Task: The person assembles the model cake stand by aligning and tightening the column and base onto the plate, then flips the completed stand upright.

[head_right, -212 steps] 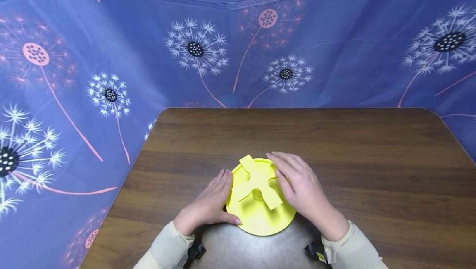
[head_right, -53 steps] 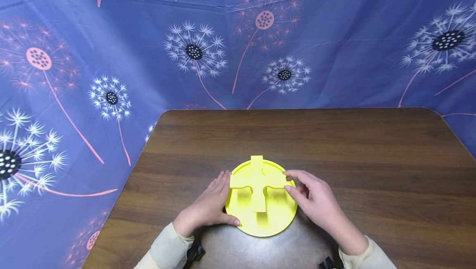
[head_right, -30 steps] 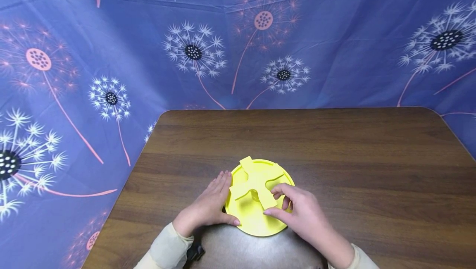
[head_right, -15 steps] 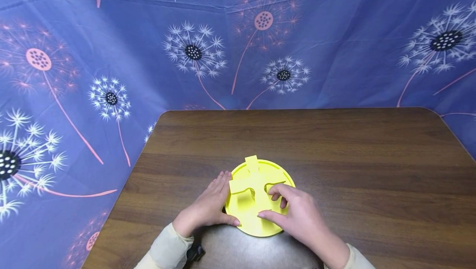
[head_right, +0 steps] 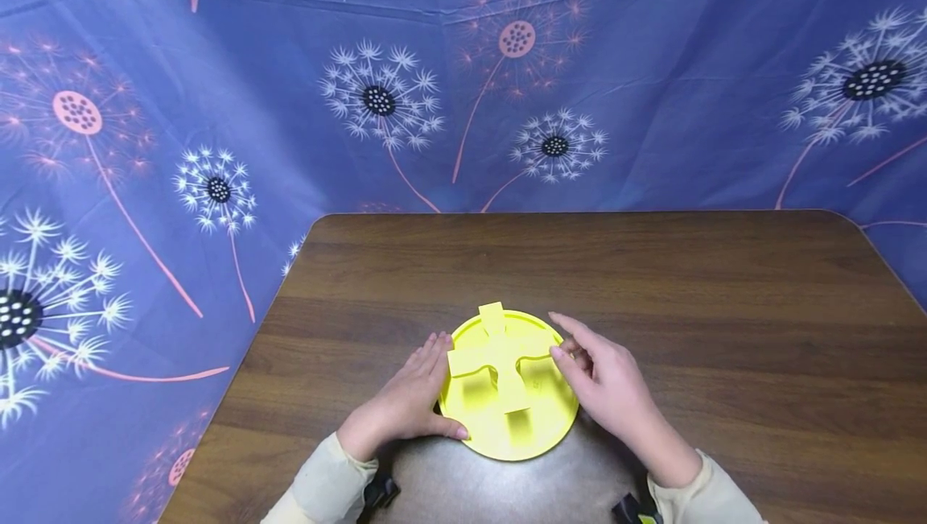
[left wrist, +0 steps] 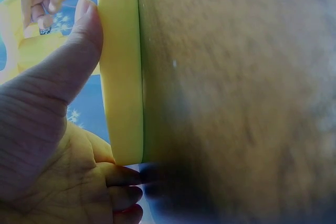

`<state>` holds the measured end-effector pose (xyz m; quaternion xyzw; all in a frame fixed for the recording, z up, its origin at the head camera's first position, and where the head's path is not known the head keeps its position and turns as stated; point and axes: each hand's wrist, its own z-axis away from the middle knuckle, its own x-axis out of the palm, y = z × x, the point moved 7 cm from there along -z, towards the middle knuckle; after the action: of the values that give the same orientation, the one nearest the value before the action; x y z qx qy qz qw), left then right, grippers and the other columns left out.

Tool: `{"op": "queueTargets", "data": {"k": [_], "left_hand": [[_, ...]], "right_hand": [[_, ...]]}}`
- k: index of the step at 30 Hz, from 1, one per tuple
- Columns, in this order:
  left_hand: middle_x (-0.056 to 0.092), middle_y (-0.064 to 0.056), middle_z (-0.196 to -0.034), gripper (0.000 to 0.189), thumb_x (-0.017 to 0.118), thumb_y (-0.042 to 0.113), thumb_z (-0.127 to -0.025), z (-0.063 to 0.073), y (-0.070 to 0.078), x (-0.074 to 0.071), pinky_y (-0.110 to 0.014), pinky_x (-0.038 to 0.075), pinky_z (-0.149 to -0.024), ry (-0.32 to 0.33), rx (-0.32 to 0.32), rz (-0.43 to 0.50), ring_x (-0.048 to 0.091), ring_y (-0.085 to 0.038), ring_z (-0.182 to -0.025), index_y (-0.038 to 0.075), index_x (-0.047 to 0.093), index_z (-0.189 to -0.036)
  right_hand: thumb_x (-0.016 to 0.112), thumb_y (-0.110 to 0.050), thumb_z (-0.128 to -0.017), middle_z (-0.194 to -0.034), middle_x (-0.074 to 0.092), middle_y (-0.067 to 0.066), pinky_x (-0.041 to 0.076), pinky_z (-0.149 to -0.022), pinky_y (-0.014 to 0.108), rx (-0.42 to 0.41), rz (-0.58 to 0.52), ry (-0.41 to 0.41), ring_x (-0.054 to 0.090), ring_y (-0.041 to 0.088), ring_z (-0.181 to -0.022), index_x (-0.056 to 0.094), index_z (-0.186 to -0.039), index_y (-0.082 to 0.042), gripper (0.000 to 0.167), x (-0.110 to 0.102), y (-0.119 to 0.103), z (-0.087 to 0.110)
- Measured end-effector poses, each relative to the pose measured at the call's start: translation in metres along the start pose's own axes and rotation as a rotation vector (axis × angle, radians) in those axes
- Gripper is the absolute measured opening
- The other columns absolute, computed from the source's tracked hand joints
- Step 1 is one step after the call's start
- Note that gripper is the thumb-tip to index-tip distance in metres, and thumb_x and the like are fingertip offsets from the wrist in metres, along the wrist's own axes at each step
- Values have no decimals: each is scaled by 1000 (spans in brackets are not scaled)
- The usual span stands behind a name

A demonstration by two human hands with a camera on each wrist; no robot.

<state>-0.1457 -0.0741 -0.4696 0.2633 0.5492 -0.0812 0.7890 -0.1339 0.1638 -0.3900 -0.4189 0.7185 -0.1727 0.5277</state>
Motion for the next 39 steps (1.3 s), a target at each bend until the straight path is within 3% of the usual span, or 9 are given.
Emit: {"op": "queueTargets", "data": {"k": [6,12,19,33,39], "left_hand": [[11,-24,-160,133,78,67,-66,0,1,0,-44,18,-118,-3,-1,-2,9,-33,-148,-5,9,-154],[11,-24,-160,133,78,67,-66,0,1,-1,-44,18,-118,-4,0,-7,9,-33,-148,-5,9,-153],[11,-25,-159,133,78,67,-66,0,1,-2,-44,17,-118,6,7,-18,9,-34,-148,-6,9,-153],[10,-25,-159,133,76,69,-66,1,1,-2,-44,16,-118,-6,1,-25,8,-34,-148,-6,8,-153],[10,-25,-159,133,76,69,-66,1,1,-1,-44,17,-118,-3,4,-25,8,-34,-148,-6,8,-153]], "right_hand": [[65,-7,-93,-79,64,-9,44,-49,23,46,-51,-69,55,6,-59,63,-127,-14,34,5,7,3],[70,-2,-87,-82,66,-6,46,-52,21,11,-68,-53,55,5,-63,66,-116,-12,31,2,4,9],[80,-3,-78,-82,64,-13,44,-52,18,3,-68,-51,54,2,-63,67,-107,-18,35,0,0,17],[90,-14,-65,-68,54,-20,40,-51,13,-106,-30,-49,49,-2,-59,67,-96,-21,39,9,-14,22],[91,-19,-61,-71,55,-22,42,-52,14,-162,24,-21,52,-1,-60,66,-93,-22,41,12,-18,22]]}}
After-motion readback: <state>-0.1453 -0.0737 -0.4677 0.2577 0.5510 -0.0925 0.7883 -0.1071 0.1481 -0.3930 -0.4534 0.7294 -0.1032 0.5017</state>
